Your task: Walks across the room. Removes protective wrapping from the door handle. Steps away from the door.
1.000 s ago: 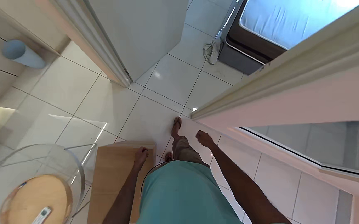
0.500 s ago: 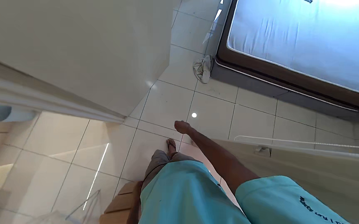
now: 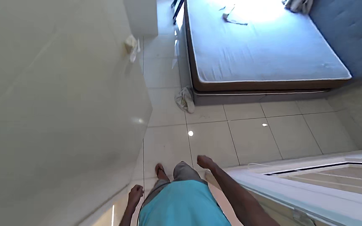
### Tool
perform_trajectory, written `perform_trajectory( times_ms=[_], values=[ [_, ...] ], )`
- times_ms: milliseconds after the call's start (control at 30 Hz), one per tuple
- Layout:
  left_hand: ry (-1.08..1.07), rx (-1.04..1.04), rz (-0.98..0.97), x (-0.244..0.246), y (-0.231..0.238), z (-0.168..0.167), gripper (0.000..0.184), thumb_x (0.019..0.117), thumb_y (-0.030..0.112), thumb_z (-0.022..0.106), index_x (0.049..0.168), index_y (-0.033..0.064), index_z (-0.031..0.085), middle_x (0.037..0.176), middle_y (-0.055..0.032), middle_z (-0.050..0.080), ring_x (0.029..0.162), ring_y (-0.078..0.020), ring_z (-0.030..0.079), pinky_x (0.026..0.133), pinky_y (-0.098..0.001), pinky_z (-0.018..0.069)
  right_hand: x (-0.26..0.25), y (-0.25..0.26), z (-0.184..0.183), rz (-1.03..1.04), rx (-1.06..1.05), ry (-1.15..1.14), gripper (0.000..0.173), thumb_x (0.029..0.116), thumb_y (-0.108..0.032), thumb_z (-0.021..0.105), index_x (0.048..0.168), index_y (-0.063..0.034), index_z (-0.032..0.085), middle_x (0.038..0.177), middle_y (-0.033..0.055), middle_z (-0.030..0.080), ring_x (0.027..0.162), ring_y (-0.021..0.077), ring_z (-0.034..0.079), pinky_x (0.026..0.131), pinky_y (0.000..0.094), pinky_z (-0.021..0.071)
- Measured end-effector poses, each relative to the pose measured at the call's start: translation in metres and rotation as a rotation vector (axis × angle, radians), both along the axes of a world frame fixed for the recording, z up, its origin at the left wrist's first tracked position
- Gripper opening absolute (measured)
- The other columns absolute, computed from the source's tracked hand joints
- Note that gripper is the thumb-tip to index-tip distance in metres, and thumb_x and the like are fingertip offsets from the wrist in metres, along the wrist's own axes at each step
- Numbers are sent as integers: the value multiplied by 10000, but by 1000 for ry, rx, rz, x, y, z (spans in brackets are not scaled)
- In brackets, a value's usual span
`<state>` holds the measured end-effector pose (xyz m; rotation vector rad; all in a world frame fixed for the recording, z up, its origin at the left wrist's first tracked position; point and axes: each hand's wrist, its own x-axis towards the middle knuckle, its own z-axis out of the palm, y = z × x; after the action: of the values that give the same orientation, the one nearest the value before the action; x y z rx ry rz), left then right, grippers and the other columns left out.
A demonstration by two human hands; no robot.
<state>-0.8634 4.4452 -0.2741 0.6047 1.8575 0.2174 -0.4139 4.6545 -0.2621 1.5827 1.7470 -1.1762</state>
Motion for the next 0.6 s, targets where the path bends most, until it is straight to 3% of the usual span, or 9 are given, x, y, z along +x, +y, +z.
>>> perform_trajectory(
  times_ms=[200, 333, 467, 567, 600],
  values=[
    [58, -31, -107, -76, 136, -8, 291, 1073, 218, 528, 1219, -7, 640, 1043, -179, 742, 912, -302, 735, 800, -506, 593, 18, 33, -21, -350, -7, 41, 337, 1010, -358, 524, 1158, -112, 701, 1088, 164, 727, 1034, 362, 703, 848, 637, 545],
    [80, -42, -163, -80, 222, -22, 285, 1065, 219, 543, 1209, -1, 651, 1035, -178, 741, 908, -304, 734, 800, -508, 594, 6, 74, -50, -238, -134, 61, 361, 994, -377, 562, 1147, -84, 706, 1123, 198, 721, 1072, 403, 689, 869, 679, 527],
    [54, -55, -176, -36, 296, -12, 334, 1063, 266, 528, 1223, 2, 654, 1074, -191, 728, 958, -310, 728, 884, -521, 584, 14, 170, -72, -117, -140, 116, 314, 967, -320, 637, 1181, -100, 705, 1135, 184, 722, 1070, 381, 690, 887, 656, 529],
    [37, -81, -252, 8, 354, 5, 364, 1050, 303, 525, 1229, 17, 663, 1117, -197, 720, 1034, -327, 712, 949, -554, 557, 36, 277, -57, -87, -66, 122, 341, 946, -351, 648, 1208, -141, 707, 1116, 151, 736, 1049, 360, 701, 886, 650, 548],
    [45, -75, -297, 24, 377, 13, 376, 1048, 325, 521, 1218, 25, 672, 1131, -199, 714, 1067, -340, 698, 963, -574, 542, 44, 316, -49, -112, -60, 141, 347, 976, -361, 618, 1208, -118, 705, 1109, 159, 735, 1034, 355, 706, 893, 639, 551]
  ],
)
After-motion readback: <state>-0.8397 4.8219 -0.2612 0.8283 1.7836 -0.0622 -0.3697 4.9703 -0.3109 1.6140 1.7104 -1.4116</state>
